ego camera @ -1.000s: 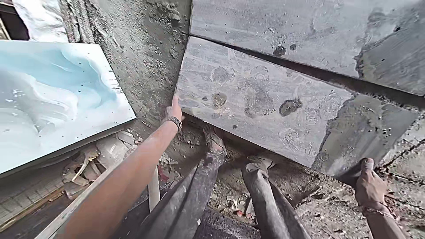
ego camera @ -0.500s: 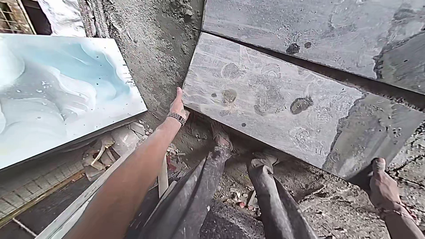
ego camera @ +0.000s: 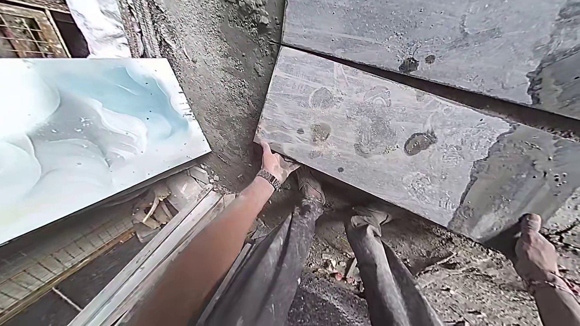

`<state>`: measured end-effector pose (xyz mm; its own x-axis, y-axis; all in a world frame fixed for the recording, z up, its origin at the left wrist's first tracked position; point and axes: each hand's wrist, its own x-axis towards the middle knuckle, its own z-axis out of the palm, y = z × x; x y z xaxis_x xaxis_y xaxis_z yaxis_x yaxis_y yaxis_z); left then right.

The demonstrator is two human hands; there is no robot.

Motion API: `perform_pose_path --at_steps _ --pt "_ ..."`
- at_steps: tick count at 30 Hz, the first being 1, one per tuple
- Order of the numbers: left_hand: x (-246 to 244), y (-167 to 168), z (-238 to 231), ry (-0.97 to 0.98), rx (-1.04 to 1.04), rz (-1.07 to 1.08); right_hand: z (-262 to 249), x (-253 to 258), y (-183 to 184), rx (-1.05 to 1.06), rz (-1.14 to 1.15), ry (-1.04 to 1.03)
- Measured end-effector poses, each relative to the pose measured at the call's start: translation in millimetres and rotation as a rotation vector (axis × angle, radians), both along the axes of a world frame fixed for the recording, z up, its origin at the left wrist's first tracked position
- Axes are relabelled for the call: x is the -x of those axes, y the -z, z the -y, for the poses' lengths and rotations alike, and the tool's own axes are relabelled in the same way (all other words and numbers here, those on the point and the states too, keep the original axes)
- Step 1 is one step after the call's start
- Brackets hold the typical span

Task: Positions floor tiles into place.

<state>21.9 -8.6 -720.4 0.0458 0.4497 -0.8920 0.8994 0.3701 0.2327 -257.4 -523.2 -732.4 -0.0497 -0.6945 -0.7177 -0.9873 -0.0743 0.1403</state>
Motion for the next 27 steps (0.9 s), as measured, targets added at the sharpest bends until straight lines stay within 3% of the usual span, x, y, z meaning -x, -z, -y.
perform_pose_path --at_steps 4,7,10,20,27 --pt "5 -6 8 -0.023 0.101 -0.001 -4 -4 1 -0.001 0.022 0.03" --pt "25 0 28 -0.077 0.047 0.079 -9 -9 -2 -0.009 0.057 0.049" --pt "44 1 47 0.022 0.033 0.051 -7 -8 -8 0.002 0.079 0.07" --pt "73 -3 70 0.378 0.502 -0.216 -8 -11 -6 0.011 0.042 0.058" --pt "46 -6 68 0.028 0.08 -0.008 5 17 10 0.03 0.087 0.115"
